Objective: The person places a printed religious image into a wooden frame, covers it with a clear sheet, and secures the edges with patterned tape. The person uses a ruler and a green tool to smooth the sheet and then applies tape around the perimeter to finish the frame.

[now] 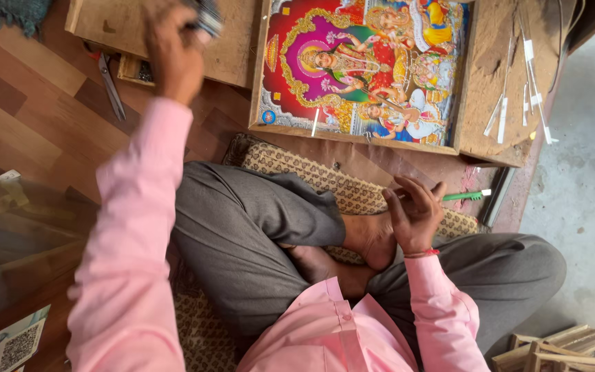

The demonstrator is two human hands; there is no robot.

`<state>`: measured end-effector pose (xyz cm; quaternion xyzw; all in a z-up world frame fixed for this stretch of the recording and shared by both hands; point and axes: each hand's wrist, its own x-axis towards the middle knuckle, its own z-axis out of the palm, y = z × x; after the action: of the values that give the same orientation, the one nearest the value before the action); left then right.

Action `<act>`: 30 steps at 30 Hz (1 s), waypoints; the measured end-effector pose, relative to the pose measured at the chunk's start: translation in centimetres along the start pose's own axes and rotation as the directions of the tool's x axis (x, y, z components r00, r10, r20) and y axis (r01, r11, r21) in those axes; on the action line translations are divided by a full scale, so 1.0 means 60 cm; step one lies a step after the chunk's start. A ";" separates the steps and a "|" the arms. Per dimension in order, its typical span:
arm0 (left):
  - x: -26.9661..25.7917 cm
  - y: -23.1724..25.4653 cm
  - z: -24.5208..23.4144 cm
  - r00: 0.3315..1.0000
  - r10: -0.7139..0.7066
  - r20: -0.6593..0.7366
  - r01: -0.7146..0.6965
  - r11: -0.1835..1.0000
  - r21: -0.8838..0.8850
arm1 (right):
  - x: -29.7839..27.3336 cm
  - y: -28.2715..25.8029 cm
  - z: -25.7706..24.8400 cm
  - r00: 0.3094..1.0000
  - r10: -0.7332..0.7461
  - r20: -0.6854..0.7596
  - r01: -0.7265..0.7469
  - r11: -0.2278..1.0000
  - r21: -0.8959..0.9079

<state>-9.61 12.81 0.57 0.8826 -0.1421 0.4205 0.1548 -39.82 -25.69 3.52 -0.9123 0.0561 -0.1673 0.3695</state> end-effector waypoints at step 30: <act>-0.165 0.406 -0.216 0.659 0.098 0.746 0.634 0.462 -0.620 | 0.003 -0.013 0.033 0.832 0.245 0.498 -0.553 0.435 0.710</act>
<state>-33.93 -3.13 4.28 0.7851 -0.2188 -0.1038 0.5700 -39.01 -23.90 2.78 -0.5970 0.1263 0.0713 0.7890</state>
